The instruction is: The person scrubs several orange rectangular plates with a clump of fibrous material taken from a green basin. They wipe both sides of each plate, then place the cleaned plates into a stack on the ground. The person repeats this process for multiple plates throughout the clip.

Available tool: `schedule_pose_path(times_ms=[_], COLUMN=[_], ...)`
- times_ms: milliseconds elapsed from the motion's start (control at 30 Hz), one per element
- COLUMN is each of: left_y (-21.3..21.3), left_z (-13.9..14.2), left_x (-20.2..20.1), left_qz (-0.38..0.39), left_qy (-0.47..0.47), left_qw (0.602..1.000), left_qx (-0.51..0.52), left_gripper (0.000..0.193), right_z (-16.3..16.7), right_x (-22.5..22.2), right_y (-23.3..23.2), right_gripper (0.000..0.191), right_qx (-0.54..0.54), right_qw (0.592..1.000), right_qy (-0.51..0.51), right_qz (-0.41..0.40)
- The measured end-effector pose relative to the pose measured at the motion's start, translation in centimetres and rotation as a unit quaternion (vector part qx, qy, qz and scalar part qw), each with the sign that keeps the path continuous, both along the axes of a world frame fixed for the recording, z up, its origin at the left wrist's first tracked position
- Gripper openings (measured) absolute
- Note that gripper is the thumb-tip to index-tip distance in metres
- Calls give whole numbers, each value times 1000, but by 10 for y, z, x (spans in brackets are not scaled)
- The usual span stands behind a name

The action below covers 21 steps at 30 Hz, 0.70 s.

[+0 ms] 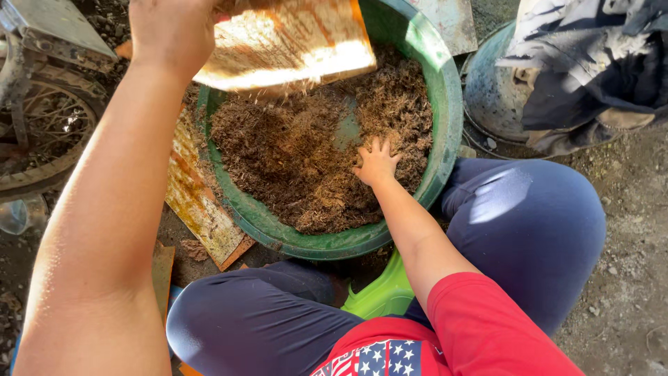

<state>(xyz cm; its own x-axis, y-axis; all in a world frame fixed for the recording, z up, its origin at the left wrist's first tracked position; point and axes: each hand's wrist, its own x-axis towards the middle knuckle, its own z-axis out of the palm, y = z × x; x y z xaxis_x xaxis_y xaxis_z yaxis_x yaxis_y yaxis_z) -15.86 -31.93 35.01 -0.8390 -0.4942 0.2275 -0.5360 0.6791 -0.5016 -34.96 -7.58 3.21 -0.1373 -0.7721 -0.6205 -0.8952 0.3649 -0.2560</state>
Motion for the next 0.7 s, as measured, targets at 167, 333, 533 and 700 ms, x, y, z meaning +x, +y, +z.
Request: schedule_pose_path(times_ms=[167, 333, 533, 700], left_y=[19, 70, 153, 180], left_z=[-18, -74, -152, -199], left_x=[49, 148, 251, 291], left_qz=[-119, -46, 95, 296], left_qy=[3, -68, 12, 160], left_qw=[992, 988, 987, 928], left_qx=[51, 127, 127, 159], left_gripper=[23, 26, 7, 31], right_z=[15, 16, -12, -45], right_x=[-4, 3, 24, 31], right_y=[-2, -4, -8, -9], right_gripper=[106, 114, 93, 62], right_qx=[72, 123, 122, 47], right_qw=[995, 978, 967, 977], right_qy=[-6, 46, 117, 133], right_qz=[71, 160, 188, 163])
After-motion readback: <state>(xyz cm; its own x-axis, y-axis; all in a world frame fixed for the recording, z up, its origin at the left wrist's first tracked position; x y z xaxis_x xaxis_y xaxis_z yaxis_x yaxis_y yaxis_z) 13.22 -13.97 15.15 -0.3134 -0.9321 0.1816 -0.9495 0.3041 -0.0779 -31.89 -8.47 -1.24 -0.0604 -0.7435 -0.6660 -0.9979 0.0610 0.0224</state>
